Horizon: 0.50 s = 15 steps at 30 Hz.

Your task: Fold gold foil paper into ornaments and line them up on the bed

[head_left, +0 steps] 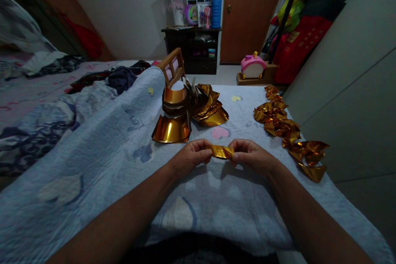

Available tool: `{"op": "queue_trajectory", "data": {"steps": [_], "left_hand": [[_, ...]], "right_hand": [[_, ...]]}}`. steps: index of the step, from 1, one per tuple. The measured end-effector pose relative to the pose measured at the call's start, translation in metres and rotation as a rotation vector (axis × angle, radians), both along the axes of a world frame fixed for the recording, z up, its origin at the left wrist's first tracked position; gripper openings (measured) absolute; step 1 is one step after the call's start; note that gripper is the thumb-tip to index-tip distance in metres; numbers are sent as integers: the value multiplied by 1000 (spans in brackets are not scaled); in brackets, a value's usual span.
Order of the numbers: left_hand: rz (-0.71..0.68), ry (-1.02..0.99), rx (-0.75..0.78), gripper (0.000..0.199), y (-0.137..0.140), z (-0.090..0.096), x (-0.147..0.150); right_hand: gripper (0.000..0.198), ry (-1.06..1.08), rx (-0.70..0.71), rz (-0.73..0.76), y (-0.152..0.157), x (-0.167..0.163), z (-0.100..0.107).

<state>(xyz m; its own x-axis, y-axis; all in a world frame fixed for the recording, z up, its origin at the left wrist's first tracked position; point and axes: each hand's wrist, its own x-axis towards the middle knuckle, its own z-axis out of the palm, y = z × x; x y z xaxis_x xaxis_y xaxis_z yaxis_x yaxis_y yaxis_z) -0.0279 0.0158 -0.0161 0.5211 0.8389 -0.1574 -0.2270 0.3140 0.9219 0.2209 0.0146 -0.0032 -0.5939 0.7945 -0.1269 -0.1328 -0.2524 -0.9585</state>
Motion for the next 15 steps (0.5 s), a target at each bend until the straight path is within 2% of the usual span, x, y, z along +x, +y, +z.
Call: {"op": "queue_trajectory", "data": {"steps": [15], "left_hand": [[16, 58, 33, 37, -1, 2, 0]], "right_hand": [[29, -22, 29, -24, -1, -1, 2]]}}
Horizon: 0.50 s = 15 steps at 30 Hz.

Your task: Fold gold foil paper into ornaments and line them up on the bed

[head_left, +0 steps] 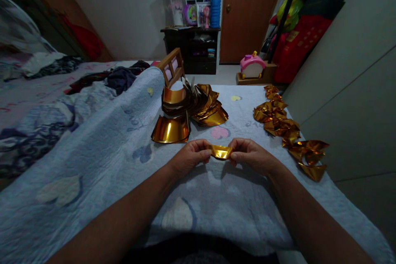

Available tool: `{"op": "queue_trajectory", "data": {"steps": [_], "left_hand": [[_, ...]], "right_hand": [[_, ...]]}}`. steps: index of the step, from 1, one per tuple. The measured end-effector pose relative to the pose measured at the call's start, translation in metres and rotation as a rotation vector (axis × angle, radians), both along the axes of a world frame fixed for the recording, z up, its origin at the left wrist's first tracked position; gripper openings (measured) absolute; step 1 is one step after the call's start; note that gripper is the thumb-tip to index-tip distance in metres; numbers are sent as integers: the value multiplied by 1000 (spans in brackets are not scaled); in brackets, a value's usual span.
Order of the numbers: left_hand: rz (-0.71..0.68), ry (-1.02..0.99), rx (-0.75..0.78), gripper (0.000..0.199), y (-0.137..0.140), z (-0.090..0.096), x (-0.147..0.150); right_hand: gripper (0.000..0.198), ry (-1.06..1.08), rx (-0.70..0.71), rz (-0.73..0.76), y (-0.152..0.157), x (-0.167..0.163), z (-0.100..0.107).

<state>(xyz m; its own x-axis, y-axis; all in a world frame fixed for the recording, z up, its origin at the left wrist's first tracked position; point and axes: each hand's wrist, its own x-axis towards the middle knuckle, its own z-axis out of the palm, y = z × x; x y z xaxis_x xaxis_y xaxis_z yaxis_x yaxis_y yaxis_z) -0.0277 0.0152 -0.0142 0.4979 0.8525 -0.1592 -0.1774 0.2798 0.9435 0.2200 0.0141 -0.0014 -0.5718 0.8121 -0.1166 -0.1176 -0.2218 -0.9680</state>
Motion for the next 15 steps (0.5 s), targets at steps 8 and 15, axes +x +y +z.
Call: {"op": "queue_trajectory", "data": {"steps": [8, 15], "left_hand": [[15, 19, -8, 33, -1, 2, 2], [18, -42, -37, 36, -1, 3, 2]], "right_hand": [[29, 13, -13, 18, 1, 0, -2], [32, -1, -2, 9, 1, 0, -3]]}}
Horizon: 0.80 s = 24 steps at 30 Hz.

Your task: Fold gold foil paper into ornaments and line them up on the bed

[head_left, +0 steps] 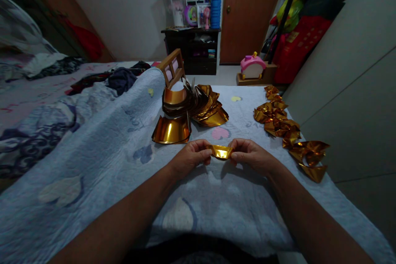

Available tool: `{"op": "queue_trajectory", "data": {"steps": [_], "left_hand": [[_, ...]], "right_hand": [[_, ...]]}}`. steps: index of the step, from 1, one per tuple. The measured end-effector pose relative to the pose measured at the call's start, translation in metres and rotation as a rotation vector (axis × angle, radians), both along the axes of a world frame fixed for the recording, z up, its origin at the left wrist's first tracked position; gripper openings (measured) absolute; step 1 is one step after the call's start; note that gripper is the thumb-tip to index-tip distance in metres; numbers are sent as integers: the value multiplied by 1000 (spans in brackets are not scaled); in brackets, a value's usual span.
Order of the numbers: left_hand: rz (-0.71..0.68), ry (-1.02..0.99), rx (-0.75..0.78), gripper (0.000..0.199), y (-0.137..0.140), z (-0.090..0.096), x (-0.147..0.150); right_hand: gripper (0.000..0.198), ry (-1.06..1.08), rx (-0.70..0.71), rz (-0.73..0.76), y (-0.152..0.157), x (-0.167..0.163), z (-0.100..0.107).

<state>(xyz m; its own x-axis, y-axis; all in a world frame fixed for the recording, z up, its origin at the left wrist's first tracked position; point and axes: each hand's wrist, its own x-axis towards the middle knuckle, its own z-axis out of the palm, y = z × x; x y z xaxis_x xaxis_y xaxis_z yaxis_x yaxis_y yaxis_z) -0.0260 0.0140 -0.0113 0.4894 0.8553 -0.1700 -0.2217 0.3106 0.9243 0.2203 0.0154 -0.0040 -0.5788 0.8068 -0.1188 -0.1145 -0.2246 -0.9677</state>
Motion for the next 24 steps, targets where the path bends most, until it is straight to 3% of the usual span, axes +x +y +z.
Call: {"op": "queue_trajectory", "data": {"steps": [24], "left_hand": [[63, -104, -54, 34, 0, 2, 3]], "right_hand": [[30, 15, 12, -23, 1, 0, -3]]}}
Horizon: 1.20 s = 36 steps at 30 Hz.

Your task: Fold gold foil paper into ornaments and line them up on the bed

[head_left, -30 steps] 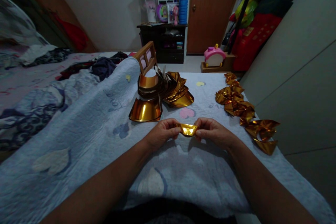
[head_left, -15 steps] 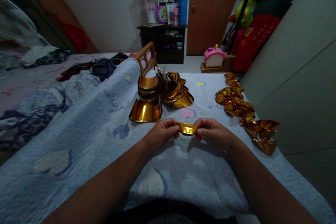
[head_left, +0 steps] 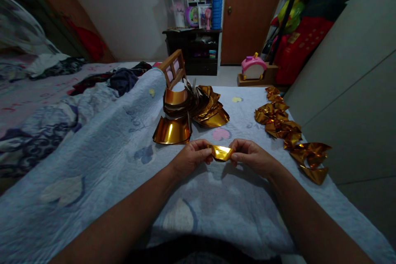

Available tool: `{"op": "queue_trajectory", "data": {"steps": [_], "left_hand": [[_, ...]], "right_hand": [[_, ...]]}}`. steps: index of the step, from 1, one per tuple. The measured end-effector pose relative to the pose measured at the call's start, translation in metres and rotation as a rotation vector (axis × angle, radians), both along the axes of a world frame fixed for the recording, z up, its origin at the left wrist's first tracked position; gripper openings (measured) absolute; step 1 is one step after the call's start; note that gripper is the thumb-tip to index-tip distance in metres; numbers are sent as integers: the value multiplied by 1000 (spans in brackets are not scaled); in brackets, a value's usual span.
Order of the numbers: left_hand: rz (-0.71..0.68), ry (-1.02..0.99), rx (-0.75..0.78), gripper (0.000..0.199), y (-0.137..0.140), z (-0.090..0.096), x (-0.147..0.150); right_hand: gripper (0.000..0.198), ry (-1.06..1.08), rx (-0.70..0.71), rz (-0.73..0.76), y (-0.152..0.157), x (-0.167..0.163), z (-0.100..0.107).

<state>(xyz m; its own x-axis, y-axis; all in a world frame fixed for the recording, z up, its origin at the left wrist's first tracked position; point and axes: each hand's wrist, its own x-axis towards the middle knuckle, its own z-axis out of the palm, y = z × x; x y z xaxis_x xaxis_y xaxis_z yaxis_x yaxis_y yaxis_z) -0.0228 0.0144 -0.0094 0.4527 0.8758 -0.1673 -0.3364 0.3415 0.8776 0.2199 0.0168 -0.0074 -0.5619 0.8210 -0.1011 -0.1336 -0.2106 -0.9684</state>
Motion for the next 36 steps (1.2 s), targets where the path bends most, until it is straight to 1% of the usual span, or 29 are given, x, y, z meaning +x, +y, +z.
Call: {"op": "queue_trajectory", "data": {"steps": [4, 8, 13, 20, 23, 29, 36], "left_hand": [[-36, -59, -39, 32, -1, 3, 1], [-45, -84, -33, 33, -1, 1, 1], [-21, -47, -15, 37, 0, -4, 0], [20, 14, 32, 38, 1, -4, 2], [19, 17, 32, 38, 1, -3, 2], [-22, -9, -20, 39, 0, -1, 1], [-5, 22, 21, 36, 0, 1, 1]], "right_hand": [[29, 48, -17, -3, -1, -2, 2], [30, 70, -35, 1, -2, -4, 4], [31, 61, -29, 6, -2, -3, 2], [28, 64, -7, 19, -3, -4, 0], [29, 69, -11, 16, -2, -4, 0], [28, 67, -5, 24, -2, -4, 0], [27, 47, -1, 8, -2, -5, 3]]}}
